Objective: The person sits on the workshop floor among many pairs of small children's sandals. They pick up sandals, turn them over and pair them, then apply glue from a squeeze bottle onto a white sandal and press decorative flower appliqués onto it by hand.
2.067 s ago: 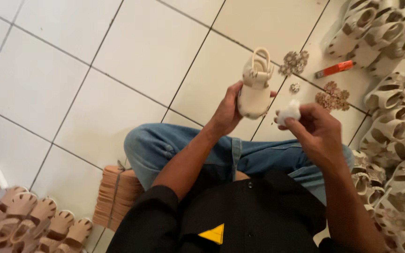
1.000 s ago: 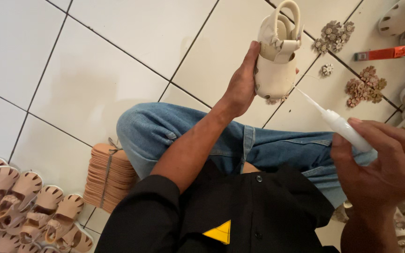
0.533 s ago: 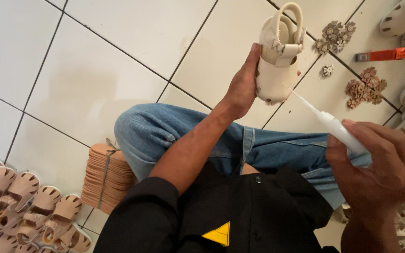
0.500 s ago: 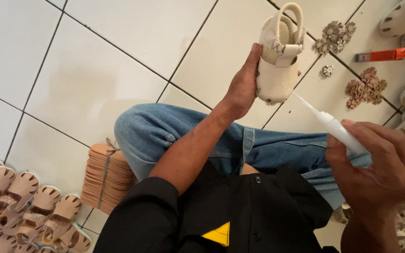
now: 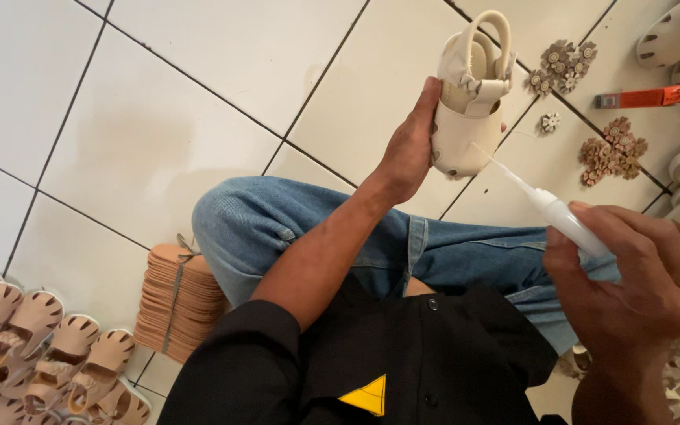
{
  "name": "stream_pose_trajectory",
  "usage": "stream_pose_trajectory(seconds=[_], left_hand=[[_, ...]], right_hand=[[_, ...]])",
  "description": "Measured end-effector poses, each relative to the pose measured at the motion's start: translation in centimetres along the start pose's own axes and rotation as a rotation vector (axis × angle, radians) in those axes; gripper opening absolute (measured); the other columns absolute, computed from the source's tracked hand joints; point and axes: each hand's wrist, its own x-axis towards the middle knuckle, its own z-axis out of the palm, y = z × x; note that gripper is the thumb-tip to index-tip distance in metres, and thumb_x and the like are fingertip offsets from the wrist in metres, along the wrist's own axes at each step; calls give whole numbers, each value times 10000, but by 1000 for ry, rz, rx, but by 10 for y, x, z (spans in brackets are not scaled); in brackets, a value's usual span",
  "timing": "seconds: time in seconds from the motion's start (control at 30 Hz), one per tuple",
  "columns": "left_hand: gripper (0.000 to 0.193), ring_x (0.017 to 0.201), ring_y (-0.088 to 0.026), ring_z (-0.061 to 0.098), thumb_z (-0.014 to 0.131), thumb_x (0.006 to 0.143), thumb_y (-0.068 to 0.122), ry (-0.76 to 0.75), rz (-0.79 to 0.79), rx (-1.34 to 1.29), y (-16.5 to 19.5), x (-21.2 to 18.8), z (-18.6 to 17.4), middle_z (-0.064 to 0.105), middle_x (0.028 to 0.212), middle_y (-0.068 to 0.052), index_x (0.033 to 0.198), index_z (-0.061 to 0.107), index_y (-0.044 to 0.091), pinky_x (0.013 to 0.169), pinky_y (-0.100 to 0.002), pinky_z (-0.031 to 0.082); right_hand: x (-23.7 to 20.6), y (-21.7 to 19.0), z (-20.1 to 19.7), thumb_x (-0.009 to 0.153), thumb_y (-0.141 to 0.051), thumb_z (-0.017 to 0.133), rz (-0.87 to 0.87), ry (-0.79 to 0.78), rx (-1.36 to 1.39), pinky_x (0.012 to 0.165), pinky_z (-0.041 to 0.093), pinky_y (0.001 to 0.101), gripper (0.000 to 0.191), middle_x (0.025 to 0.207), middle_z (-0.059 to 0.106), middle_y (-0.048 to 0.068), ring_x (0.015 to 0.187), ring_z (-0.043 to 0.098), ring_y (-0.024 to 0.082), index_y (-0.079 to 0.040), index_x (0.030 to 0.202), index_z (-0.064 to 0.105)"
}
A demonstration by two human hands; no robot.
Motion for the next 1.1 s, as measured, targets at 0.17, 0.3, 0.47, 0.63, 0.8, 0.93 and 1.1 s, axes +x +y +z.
stream_pose_trajectory(seconds=[0.17, 0.3, 0.47, 0.63, 0.8, 0.93, 1.1], left_hand=[[739, 1143, -193, 622, 275, 1114, 580, -6, -2, 5, -3, 1, -2, 648, 1322, -161, 1512, 472, -11, 985, -339, 519], [723, 1204, -157, 596, 285, 1111, 572, 19, -13, -17, -7, 4, -3, 607, 1399, -130, 1539, 440, 11, 1033, -306, 501], [768, 1187, -190, 589, 294, 1110, 594, -5, -17, -14, -10, 4, -6, 606, 1376, -167, 1539, 445, -24, 1002, -340, 510], [799, 1184, -201, 560, 301, 1088, 617, 33, -46, 32, -9, 5, -5, 585, 1375, -164, 1564, 414, -14, 1002, -351, 490], [793, 1253, -195, 554, 301, 1077, 610, 43, -37, 41, -6, 5, -3, 560, 1444, -162, 1573, 382, -3, 1061, -334, 470], [806, 1268, -220, 564, 272, 1085, 616, -19, -18, 58, -3, 1, -1, 573, 1432, -191, 1573, 383, -15, 1081, -348, 481], [814, 1277, -215, 567, 243, 1067, 628, 11, -44, 118, -1, 1, 0, 571, 1424, -183, 1570, 370, 1, 1078, -356, 492]], right_hand=[[1, 0, 1, 1000, -71, 853, 4, 20, 5, 855, 619, 291, 275, 1129, 712, 161, 1016, 738, 226, 20, 1220, 715], [0, -2, -1, 1012, -67, 853, 19, 19, -11, 864, 616, 293, 263, 1137, 713, 158, 1025, 740, 228, 16, 1223, 719], [0, 0, -1, 1000, -57, 851, 13, 17, -9, 857, 616, 298, 264, 1126, 713, 161, 1016, 739, 235, 25, 1212, 719], [0, 2, 0, 1001, -61, 849, 13, 13, 5, 860, 618, 288, 264, 1123, 711, 158, 1019, 736, 223, 24, 1215, 719], [0, 3, 0, 983, -73, 855, -2, 1, -15, 846, 613, 285, 275, 1113, 716, 156, 1006, 732, 221, 23, 1201, 718], [1, 4, 0, 975, -72, 857, -13, 2, -28, 834, 609, 285, 276, 1103, 722, 150, 997, 732, 222, 22, 1195, 720], [-1, 5, 1, 982, -65, 853, -12, 5, -37, 834, 610, 288, 259, 1103, 728, 148, 998, 735, 225, 29, 1186, 724]])
